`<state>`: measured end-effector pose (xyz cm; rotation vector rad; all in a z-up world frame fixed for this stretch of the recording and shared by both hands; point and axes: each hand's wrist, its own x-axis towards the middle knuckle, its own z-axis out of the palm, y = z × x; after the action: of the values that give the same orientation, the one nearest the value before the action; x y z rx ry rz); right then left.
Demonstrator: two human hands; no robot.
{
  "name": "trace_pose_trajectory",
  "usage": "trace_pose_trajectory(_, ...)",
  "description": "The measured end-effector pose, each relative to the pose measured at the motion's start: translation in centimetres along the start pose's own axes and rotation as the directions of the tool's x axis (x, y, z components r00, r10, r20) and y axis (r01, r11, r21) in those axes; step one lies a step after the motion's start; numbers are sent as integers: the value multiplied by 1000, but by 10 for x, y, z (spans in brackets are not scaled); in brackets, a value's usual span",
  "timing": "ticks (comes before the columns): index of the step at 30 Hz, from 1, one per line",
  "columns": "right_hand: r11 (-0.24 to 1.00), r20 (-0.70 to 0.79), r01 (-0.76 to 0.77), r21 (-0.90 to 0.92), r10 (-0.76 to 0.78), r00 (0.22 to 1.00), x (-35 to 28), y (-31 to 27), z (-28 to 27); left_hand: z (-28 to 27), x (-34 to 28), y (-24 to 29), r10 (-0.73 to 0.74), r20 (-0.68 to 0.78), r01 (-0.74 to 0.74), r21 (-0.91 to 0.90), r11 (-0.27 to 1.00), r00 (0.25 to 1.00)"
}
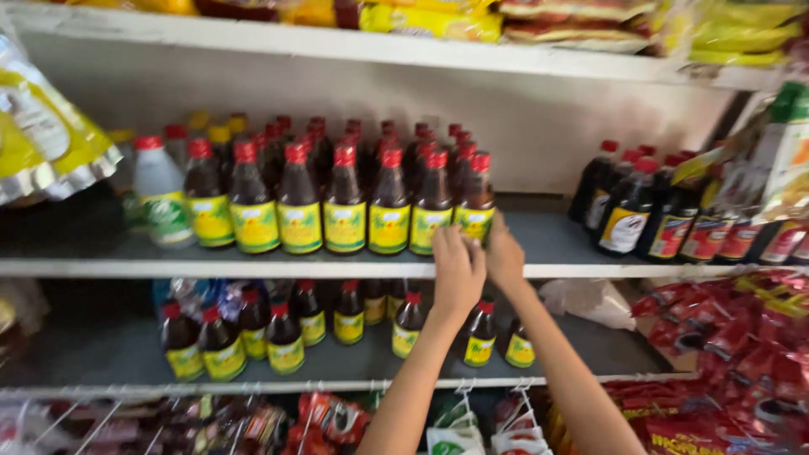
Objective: Stocking and organizing various condiment bottles and snack items on store shelves.
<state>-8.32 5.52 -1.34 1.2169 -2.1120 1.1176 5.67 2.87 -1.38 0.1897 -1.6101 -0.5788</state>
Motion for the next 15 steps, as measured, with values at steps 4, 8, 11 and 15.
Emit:
trace_pose_trajectory(4,999,34,28,43,-30,999,-12,-32,-20,-21,-9,3,-97,56,100,-55,993,994)
trace_pose_trajectory(8,984,-149,166,64,-155,977,-20,-35,-21,-62,-34,14,-19,97,27,-82,996,995)
trace_pose_trajectory(11,928,-353,290,234,-197,915,-38,-30,-20,-96,-55,20,18,125,-8,-83,997,992)
trace_pose_trajectory(15,771,-439,289,568,-12,898,-84,-28,-11,-126,-81,-8,3,-60,-2,18,1000,998)
